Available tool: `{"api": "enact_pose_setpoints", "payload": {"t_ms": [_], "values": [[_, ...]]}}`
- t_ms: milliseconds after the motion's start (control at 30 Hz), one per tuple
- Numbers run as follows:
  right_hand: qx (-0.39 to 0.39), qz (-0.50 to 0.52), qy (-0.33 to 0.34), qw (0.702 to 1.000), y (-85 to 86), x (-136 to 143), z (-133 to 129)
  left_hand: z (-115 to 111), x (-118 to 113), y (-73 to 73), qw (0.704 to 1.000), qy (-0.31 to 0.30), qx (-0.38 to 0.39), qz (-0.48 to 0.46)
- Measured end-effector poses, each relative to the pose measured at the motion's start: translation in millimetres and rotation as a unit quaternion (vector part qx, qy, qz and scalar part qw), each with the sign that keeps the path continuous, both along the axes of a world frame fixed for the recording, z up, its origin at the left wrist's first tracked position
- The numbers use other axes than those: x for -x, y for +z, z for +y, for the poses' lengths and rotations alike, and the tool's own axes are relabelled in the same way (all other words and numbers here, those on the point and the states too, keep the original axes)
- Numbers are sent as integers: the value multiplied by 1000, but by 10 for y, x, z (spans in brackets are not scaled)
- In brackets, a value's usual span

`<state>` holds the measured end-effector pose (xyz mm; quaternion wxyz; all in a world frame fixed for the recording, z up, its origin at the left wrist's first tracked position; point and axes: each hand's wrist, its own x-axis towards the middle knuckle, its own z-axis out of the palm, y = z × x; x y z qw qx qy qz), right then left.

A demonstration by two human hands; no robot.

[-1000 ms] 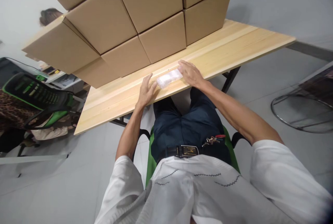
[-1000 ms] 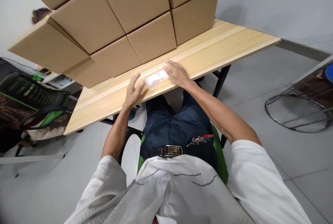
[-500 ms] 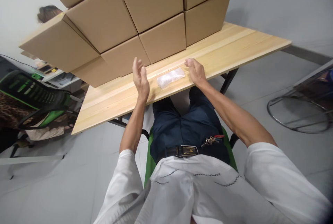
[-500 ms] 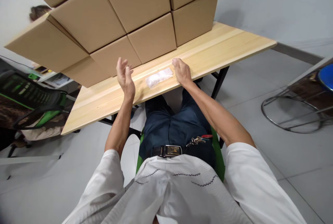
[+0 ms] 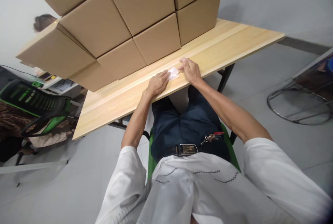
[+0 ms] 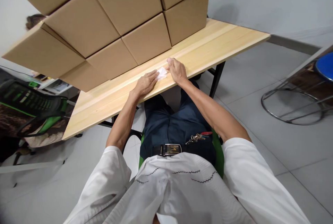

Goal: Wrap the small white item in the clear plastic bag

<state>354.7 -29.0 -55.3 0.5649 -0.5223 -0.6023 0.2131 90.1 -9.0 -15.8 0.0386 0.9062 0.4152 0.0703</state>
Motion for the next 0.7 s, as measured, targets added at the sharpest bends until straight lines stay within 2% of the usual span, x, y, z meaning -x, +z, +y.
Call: {"api": "enact_pose_setpoints", "payload": {"t_ms": [200,367,500,700], "values": [[15,18,-2,1000,67,7,-61,-70,3,-8,998,58,-20,9],[19,13,4,1000,62,4,-67,30,235,-14,987,153,-45,7],[9,6,11,1000,24,0,-63,119,410,-5,978,202,-58,-3],[8,-15,13,1000,9,1,-67,240,329,32,965,254,-56,17]]}}
